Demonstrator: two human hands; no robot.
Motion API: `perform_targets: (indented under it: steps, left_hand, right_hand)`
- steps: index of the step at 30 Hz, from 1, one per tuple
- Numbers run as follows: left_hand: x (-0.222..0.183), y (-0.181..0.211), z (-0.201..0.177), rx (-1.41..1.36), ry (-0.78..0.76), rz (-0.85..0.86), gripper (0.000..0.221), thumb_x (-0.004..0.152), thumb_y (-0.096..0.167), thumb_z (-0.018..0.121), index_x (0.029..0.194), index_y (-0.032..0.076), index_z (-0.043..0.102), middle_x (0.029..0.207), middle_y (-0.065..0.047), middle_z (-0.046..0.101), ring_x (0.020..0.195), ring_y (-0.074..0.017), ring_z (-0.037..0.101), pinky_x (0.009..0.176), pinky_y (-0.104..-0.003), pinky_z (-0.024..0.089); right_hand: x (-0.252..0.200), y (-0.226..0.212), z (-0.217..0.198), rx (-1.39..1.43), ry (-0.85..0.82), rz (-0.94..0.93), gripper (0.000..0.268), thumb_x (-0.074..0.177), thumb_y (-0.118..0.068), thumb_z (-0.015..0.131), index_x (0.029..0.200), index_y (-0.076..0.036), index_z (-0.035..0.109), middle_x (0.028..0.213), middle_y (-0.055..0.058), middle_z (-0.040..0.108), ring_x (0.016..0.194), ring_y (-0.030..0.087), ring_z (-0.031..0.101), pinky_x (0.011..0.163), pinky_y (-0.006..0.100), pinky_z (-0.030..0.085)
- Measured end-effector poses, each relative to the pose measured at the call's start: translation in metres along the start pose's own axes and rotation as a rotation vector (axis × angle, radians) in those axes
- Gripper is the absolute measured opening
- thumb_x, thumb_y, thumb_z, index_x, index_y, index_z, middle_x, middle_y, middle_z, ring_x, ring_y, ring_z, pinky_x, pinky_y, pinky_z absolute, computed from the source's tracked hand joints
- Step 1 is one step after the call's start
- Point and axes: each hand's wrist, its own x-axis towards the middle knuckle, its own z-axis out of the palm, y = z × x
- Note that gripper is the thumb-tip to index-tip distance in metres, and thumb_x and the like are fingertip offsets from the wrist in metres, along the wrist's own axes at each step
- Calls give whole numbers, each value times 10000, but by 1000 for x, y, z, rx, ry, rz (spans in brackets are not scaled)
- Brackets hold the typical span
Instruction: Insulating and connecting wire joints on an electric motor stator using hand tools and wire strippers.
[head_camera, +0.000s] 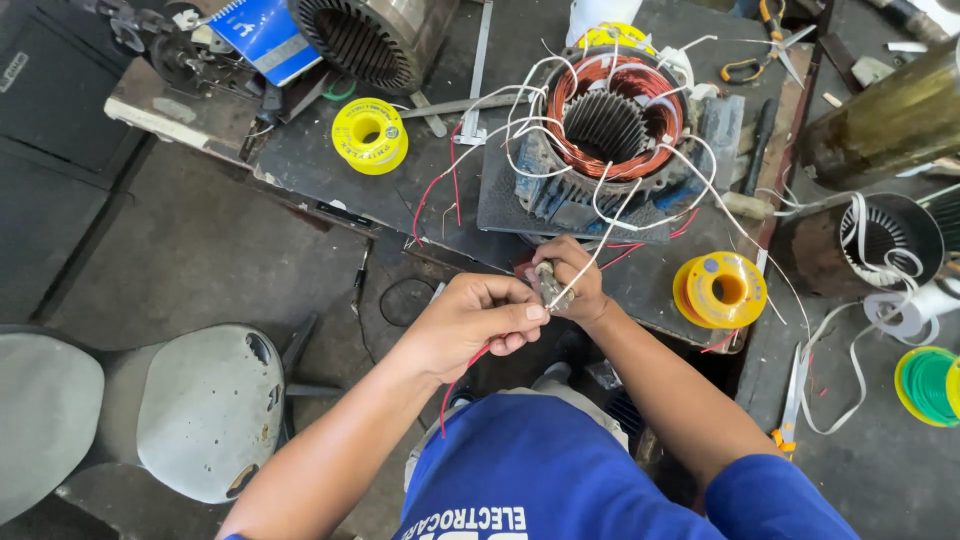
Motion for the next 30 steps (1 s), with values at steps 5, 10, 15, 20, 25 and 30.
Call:
perform_targets:
  steps: [5,10,15,20,25,30]
  left_hand:
    - [3,-6,-9,-36,12,-17,85,878,10,698,885,-74,688,682,-174,644,537,-79,589,417,-151,471]
    - [3,-1,-14,-22,-7,-48,110,871,17,705,913,-82,685,688,-175,633,534,-88,578,403,-156,463]
    - [3,2,-22,-8,-41,-116,155,887,65,687,993,-47,669,696,-130,588,554,-97,524,393,-159,410]
    - [11,1,-26,-59,-95,-216,170,938,138,643,1022,-7,666,719,-102,599,616,-117,582,453,-194,467]
    - [22,-28,-37,-82,-92,-257,173,919,119,690,1033,-6,653,781,-126,630,699,-162,623,516,-241,529]
    - [15,-73,-57,214,36,-107,87,874,70,718,838,8,669,706,-91,594,553,-157,512,518,-264,452]
  right_hand:
    - [1,-5,-3,25,-21,9,367,866,-6,745,604,-30,489,752,200,645,536,345,540,483,401,474]
    - [-8,-35,-30,-54,-158,114,351,1026,-261,514,809,12,556,1048,258,657,814,466,608,674,498,503]
    - [-68,-75,-80,-236,-199,518,225,982,-157,590,827,-12,517,1088,235,628,866,445,603,745,497,491]
    - [-126,-139,-136,-472,-84,739,211,974,-158,628,874,10,549,1039,240,612,855,452,596,758,492,483]
    - [-206,-198,-191,-765,18,902,213,983,-147,623,853,1,544,990,276,579,845,537,543,708,580,421]
    - [-289,-254,-242,-1366,156,1489,288,942,-254,662,803,-5,617,836,197,585,829,397,554,776,477,408]
